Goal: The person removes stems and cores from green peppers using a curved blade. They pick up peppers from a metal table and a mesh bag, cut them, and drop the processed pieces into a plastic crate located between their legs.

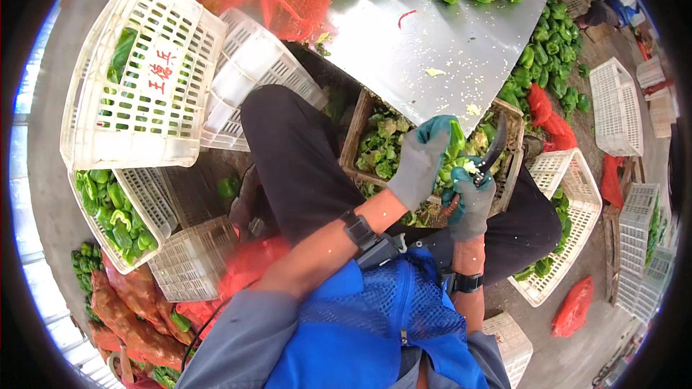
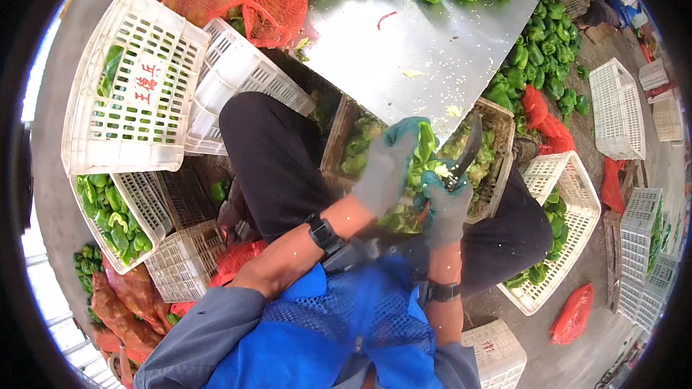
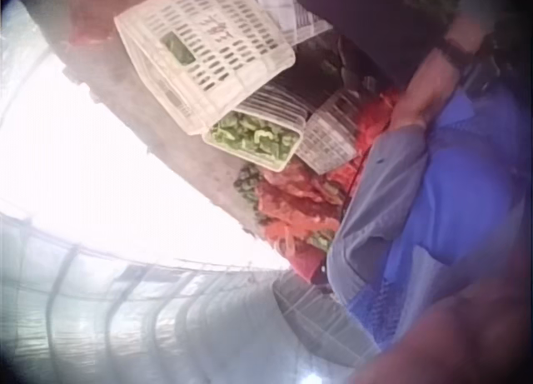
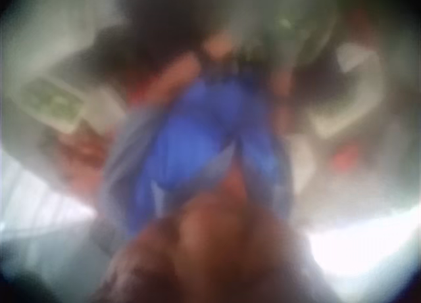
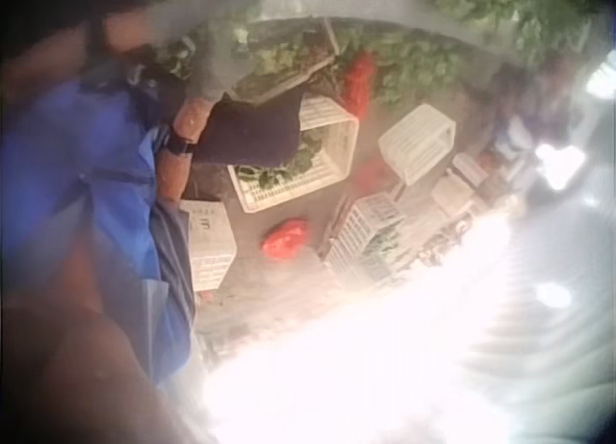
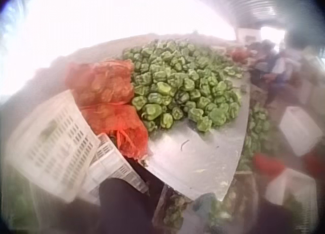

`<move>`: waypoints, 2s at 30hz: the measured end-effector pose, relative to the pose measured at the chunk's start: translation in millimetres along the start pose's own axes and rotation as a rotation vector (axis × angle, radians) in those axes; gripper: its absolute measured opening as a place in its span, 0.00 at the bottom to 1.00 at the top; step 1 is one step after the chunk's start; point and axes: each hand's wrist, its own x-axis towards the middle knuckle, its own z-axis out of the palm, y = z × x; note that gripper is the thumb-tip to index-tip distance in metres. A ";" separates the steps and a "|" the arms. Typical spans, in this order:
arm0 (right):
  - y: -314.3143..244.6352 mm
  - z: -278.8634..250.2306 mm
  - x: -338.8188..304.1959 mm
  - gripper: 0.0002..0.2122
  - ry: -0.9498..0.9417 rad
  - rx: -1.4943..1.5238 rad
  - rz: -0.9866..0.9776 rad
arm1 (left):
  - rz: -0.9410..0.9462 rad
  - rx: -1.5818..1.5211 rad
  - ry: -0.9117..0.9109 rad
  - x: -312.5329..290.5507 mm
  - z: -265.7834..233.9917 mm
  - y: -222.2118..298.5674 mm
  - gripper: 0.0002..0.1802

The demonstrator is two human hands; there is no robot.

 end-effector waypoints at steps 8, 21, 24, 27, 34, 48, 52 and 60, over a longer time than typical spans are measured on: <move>15.0 -43.3 8.7 0.09 0.013 0.377 0.113 | 0.340 0.164 -0.168 13.7 -25.9 -9.4 0.23; -20.1 6.2 4.9 0.17 -0.165 -1.160 -0.788 | 0.929 0.868 -0.290 10.0 -30.8 -14.3 0.47; -27.7 7.5 16.0 0.11 -0.121 -0.971 -0.734 | 0.735 0.692 -0.373 7.4 -41.0 9.4 0.39; -41.5 20.2 20.2 0.12 -0.069 -0.139 -0.176 | 0.260 0.339 -0.238 -8.1 -50.3 69.7 0.35; -14.7 25.1 113.3 0.09 -0.001 -0.227 0.005 | 0.716 0.324 0.159 -47.2 -161.6 173.6 0.29; 9.8 19.7 110.5 0.13 0.006 -0.171 -0.103 | 0.422 1.193 0.194 145.0 -379.2 -47.0 0.26; 5.5 29.0 107.8 0.14 -0.005 -0.163 -0.063 | 0.411 1.217 0.016 187.3 -377.3 -56.1 0.27; 4.2 29.2 112.0 0.16 0.073 -0.207 -0.039 | 0.336 1.257 -0.204 257.2 -360.7 -68.2 0.27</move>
